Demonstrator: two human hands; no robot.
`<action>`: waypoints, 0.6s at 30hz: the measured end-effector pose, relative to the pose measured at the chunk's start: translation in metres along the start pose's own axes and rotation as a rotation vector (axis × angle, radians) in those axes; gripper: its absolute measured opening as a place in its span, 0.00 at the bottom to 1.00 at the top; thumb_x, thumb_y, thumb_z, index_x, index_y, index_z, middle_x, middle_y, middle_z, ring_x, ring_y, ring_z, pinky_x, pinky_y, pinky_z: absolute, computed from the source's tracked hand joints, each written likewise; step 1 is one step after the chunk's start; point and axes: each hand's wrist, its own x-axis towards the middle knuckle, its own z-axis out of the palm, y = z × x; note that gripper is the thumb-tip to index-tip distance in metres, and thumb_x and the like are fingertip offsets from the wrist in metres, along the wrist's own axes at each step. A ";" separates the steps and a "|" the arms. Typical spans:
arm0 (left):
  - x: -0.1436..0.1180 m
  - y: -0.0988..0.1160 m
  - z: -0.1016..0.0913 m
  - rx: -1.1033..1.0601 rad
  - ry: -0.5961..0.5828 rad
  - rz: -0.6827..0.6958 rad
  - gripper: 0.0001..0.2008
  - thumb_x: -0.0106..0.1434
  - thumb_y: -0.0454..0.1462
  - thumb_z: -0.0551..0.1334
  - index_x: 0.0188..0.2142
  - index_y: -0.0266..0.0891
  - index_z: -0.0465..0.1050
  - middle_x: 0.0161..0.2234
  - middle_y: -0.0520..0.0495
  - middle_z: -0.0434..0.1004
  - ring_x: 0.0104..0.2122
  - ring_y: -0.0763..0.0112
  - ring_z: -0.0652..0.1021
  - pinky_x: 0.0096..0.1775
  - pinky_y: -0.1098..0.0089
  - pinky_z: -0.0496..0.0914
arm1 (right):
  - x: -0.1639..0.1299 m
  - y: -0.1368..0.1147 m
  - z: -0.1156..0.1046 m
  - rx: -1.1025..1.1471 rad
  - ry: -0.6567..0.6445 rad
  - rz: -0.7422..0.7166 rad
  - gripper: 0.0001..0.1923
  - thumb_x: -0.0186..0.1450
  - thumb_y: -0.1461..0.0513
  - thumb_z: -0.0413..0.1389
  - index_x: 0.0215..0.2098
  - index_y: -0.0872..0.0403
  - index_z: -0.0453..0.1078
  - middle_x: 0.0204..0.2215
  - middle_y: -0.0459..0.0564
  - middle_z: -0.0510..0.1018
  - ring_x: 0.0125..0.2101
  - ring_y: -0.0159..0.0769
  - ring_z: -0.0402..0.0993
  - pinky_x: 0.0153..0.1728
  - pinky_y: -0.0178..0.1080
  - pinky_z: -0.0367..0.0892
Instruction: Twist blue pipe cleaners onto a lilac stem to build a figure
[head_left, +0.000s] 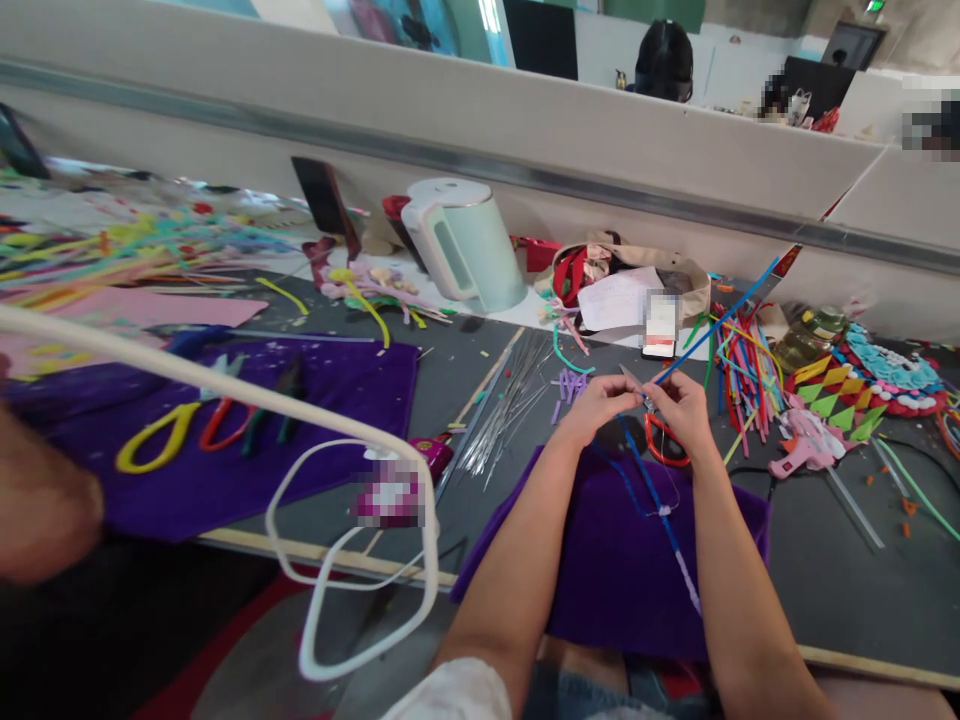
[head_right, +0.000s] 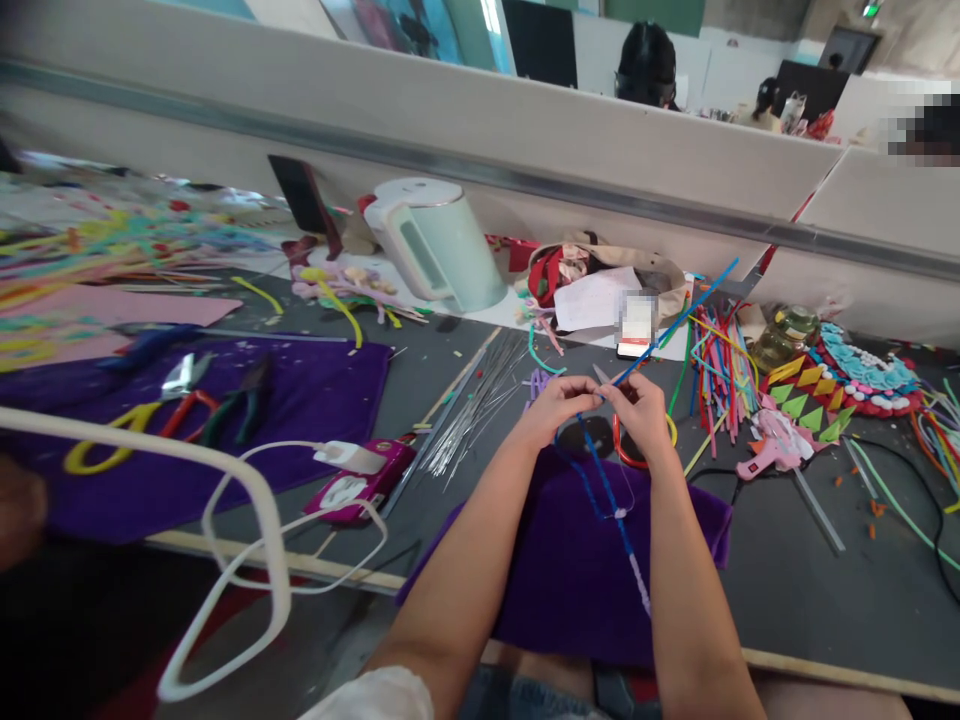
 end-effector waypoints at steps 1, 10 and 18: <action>0.000 0.000 0.001 -0.003 0.005 0.006 0.05 0.50 0.36 0.62 0.25 0.36 0.72 0.21 0.55 0.67 0.23 0.78 0.65 0.27 0.75 0.57 | 0.000 0.000 0.000 -0.004 -0.005 -0.001 0.13 0.56 0.53 0.58 0.28 0.55 0.70 0.20 0.43 0.70 0.21 0.29 0.64 0.24 0.33 0.61; 0.002 -0.004 0.003 0.103 0.052 0.045 0.07 0.51 0.38 0.61 0.24 0.36 0.72 0.21 0.54 0.67 0.23 0.76 0.66 0.28 0.74 0.59 | 0.001 0.000 -0.004 -0.067 -0.021 0.022 0.15 0.57 0.51 0.57 0.27 0.54 0.68 0.19 0.43 0.69 0.21 0.29 0.62 0.23 0.33 0.60; 0.001 -0.009 0.011 0.575 0.149 0.353 0.05 0.56 0.35 0.58 0.28 0.37 0.73 0.27 0.50 0.71 0.30 0.71 0.71 0.35 0.71 0.63 | 0.003 0.005 -0.008 -0.197 0.039 0.001 0.17 0.57 0.51 0.56 0.20 0.54 0.61 0.15 0.40 0.62 0.19 0.27 0.57 0.21 0.32 0.54</action>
